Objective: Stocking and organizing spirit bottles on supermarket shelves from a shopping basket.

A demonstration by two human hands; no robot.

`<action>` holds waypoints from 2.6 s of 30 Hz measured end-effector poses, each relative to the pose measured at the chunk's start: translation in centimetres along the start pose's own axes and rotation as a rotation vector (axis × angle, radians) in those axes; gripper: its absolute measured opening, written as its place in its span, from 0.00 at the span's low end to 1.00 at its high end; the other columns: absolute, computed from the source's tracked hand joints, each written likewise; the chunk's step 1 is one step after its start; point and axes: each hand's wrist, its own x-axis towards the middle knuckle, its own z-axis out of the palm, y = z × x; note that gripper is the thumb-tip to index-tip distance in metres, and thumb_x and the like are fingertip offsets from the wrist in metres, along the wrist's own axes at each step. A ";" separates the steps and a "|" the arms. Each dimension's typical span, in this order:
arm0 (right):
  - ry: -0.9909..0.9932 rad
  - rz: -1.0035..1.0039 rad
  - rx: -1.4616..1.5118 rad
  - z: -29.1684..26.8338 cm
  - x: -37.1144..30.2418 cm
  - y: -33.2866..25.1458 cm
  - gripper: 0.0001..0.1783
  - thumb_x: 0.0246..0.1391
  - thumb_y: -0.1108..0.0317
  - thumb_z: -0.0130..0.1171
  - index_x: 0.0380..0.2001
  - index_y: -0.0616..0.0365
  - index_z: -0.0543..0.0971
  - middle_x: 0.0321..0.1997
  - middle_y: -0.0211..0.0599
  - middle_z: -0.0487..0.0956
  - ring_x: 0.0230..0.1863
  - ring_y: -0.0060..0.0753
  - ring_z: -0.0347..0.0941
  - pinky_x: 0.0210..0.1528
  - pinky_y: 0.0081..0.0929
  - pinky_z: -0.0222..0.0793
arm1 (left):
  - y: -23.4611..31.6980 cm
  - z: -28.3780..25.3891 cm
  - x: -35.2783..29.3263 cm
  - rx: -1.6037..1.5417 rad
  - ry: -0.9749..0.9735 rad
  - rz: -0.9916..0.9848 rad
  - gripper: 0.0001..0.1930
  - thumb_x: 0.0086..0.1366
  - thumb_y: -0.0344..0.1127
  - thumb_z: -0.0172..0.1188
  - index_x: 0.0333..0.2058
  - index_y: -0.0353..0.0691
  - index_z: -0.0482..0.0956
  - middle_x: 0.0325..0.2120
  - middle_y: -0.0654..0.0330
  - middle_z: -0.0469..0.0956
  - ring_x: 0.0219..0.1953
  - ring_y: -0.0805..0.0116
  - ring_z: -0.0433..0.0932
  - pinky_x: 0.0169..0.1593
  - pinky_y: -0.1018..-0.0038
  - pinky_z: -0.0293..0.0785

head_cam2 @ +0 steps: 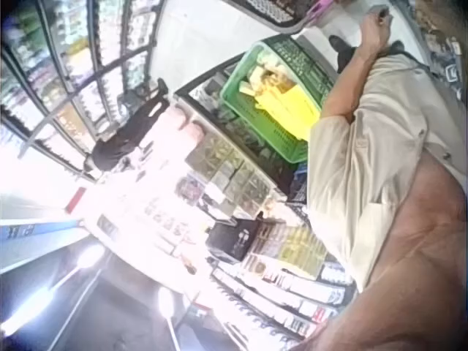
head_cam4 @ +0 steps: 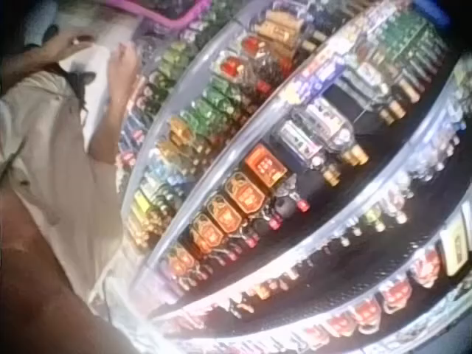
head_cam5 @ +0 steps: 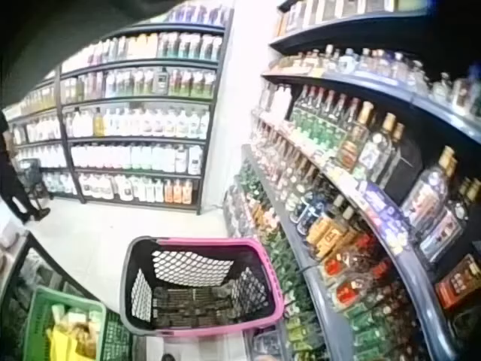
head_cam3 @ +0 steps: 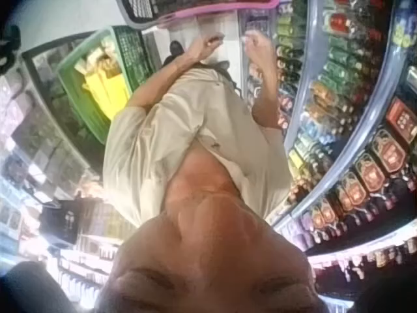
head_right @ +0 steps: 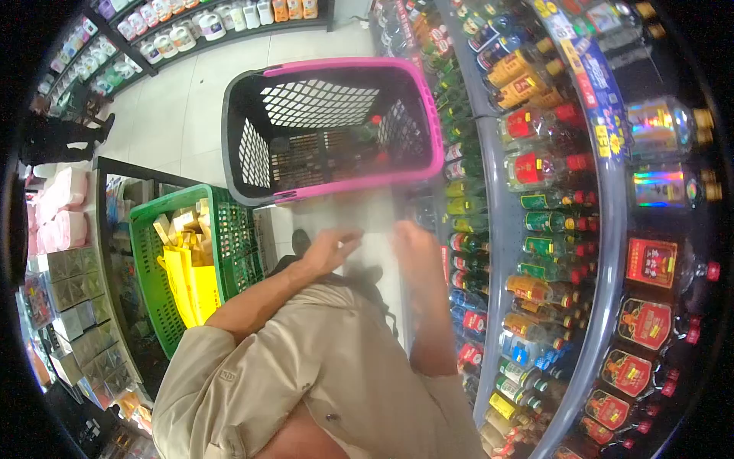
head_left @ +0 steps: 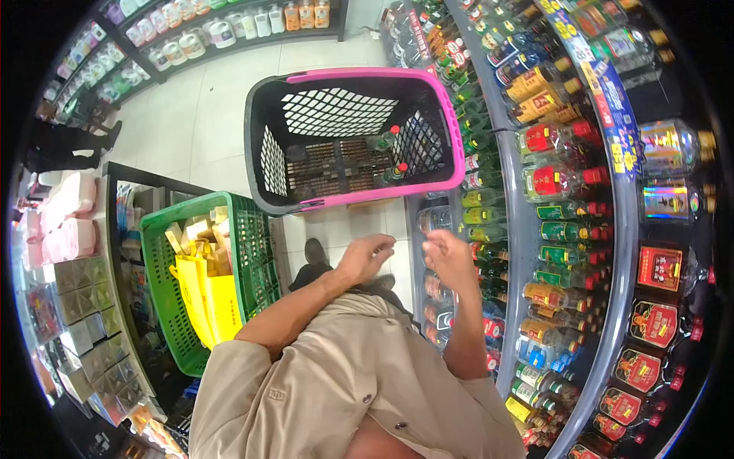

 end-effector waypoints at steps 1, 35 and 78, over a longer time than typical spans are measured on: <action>-0.008 0.006 -0.011 0.6 1.2 -0.6 0.12 0.58 0.72 0.58 0.44 0.68 0.75 0.29 0.31 0.78 0.26 0.15 0.72 0.27 0.17 0.69 | -0.1 -1.6 -0.1 -0.006 -0.006 -0.040 0.15 0.62 0.35 0.61 0.46 0.37 0.79 0.41 0.50 0.82 0.41 0.54 0.82 0.44 0.65 0.78; -0.407 0.319 -0.985 8.6 40.3 14.4 0.19 0.50 0.61 0.64 0.41 0.64 0.82 0.47 0.58 0.79 0.50 0.56 0.77 0.51 0.43 0.73 | -19.3 -5.7 28.3 0.367 -0.335 -0.573 0.27 0.58 0.41 0.61 0.54 0.33 0.73 0.44 0.40 0.79 0.49 0.45 0.77 0.53 0.60 0.73; 0.179 -0.431 -0.338 -3.4 11.8 -17.3 0.13 0.45 0.63 0.66 0.32 0.59 0.80 0.28 0.49 0.80 0.30 0.48 0.79 0.32 0.38 0.73 | 3.1 -11.7 13.7 0.329 0.310 0.416 0.33 0.39 0.25 0.73 0.49 0.33 0.76 0.46 0.46 0.77 0.49 0.48 0.76 0.54 0.62 0.72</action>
